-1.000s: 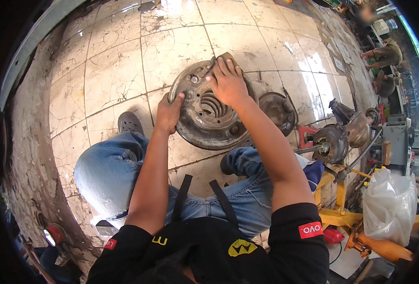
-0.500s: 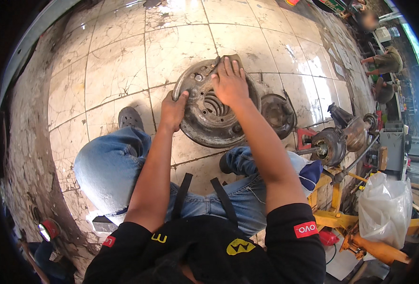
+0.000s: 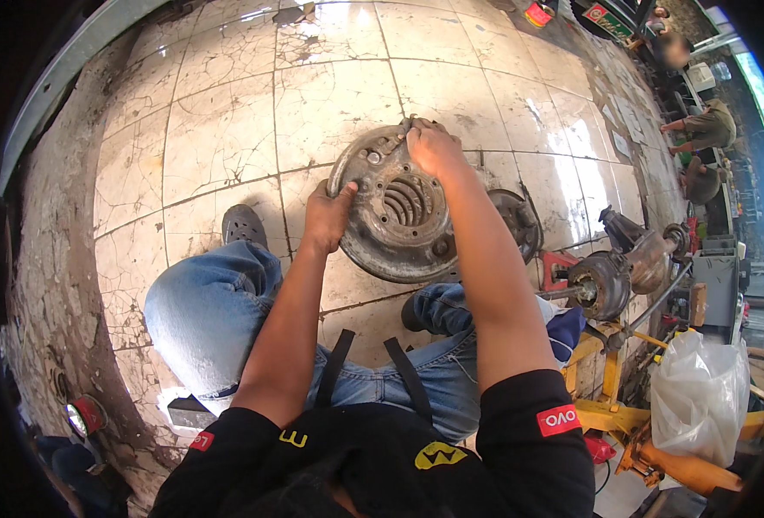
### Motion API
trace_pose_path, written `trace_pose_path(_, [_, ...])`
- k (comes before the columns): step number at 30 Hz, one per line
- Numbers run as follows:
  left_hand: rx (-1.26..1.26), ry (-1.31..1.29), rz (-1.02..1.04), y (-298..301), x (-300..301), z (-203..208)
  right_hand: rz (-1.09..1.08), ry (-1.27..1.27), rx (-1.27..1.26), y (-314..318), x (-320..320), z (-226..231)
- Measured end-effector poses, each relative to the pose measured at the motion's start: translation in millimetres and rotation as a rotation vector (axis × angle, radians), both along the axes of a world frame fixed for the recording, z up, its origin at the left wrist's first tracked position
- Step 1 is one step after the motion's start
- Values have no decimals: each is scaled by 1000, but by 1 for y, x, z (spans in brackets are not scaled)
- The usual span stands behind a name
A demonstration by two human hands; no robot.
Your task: The person sits on the floor and scrubs a brake drum with a wire brush, rotating it to clean the inner and outer surfaces. The person continues scrubbing the same drum repeatedly throughout the clip.
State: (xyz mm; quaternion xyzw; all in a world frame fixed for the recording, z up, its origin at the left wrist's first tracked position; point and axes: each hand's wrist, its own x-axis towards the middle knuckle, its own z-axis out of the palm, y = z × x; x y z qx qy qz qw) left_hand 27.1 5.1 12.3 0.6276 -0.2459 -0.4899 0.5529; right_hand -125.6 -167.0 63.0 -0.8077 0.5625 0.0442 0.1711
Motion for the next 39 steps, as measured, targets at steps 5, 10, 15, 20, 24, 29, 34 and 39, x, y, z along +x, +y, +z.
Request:
trace_pose_path(5, [-54, -57, 2, 5, 0, 2, -199, -286, 403, -24, -11, 13])
trace_pose_path(10, [-120, 12, 45, 1, 0, -13, -123, -173, 317, -24, 0, 14])
trace_pose_path(15, [-65, 21, 52, -1, -1, -5, 226, -172, -213, 1, -22, -11])
trace_pose_path(20, [-52, 70, 4, -1, 1, 8, 189, -84, -198, 9, -25, -6])
trace_pose_path(24, [-31, 58, -50, 4, 11, 3, -32, 72, 307, 2, 16, 57])
trace_pose_path(29, [-90, 123, -59, 0, 10, 6, -150, -191, 385, -40, -13, 7])
trace_pose_path(34, [-58, 116, -30, 0, 9, -5, 116, -126, 132, -16, -16, 17])
trace_pose_path(39, [-70, 161, -9, -4, 3, -5, 140, -115, -69, 7, -17, 20])
